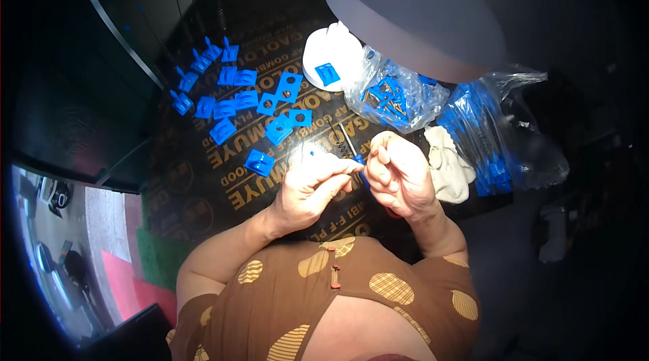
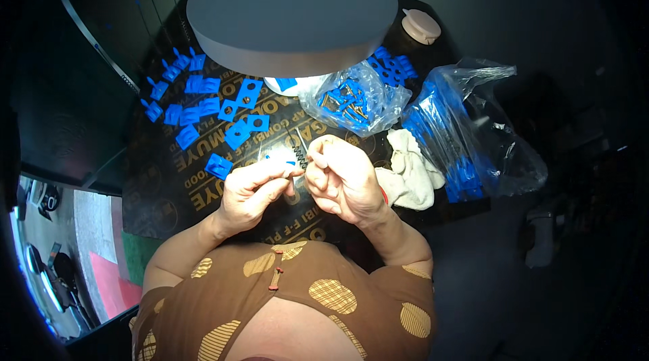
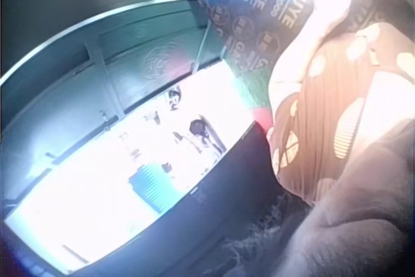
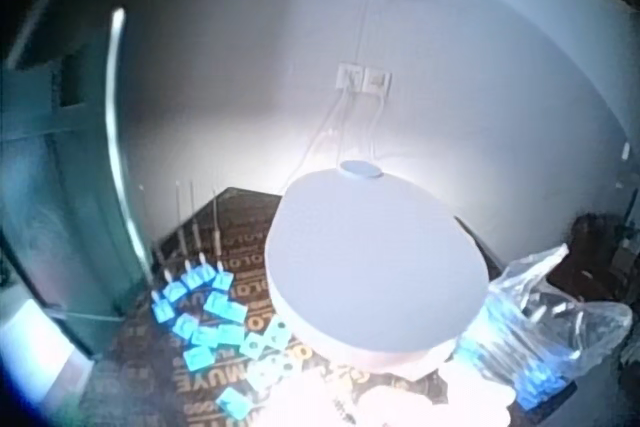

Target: Assembling small blue plastic components with metal springs and wires at a workstation.

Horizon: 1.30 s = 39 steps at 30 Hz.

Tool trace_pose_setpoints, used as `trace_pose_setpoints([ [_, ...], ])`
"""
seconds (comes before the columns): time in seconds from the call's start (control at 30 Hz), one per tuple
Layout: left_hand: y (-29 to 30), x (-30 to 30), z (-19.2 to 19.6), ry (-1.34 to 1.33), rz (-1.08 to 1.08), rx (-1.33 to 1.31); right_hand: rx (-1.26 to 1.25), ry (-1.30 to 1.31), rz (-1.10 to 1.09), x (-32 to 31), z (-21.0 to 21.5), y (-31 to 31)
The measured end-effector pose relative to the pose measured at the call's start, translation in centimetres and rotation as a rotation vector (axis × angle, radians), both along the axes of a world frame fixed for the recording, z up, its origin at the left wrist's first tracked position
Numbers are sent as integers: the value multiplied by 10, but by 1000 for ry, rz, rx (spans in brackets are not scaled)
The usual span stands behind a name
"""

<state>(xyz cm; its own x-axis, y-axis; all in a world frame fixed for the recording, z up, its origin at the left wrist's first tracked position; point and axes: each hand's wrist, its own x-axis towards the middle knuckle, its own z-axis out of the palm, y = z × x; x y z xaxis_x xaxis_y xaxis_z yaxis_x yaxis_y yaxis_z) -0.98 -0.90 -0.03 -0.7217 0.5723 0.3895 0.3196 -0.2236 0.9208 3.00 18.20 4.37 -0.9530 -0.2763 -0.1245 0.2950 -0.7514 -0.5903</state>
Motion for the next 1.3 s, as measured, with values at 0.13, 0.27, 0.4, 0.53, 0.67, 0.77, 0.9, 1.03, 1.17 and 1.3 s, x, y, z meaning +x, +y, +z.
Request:
trace_pose_setpoints([
  [0.13,6,0,0,-5,59,25,321,150,-283,5,-1,-3],
  [0.27,6,2,3,33,74,3,658,292,-287,20,-5,0],
  [0.4,7,0,3,241,129,-9,840,462,-375,30,-6,-2],
  [0.53,9,-2,6,336,142,-15,1204,605,-483,37,-3,-2],
  [0.67,10,-3,4,448,148,11,1370,862,-593,34,3,-3],
  [0.77,10,-2,5,465,152,26,1412,880,-589,36,3,-3],
  [0.9,11,-2,3,479,151,60,1395,884,-571,36,5,-4],
  [1.03,11,-2,3,490,150,59,1420,889,-551,37,7,-4],
  [1.17,11,-1,2,503,155,45,1438,915,-566,37,7,-5],
  [1.3,11,-1,2,505,155,31,1464,921,-572,37,8,-5],
])
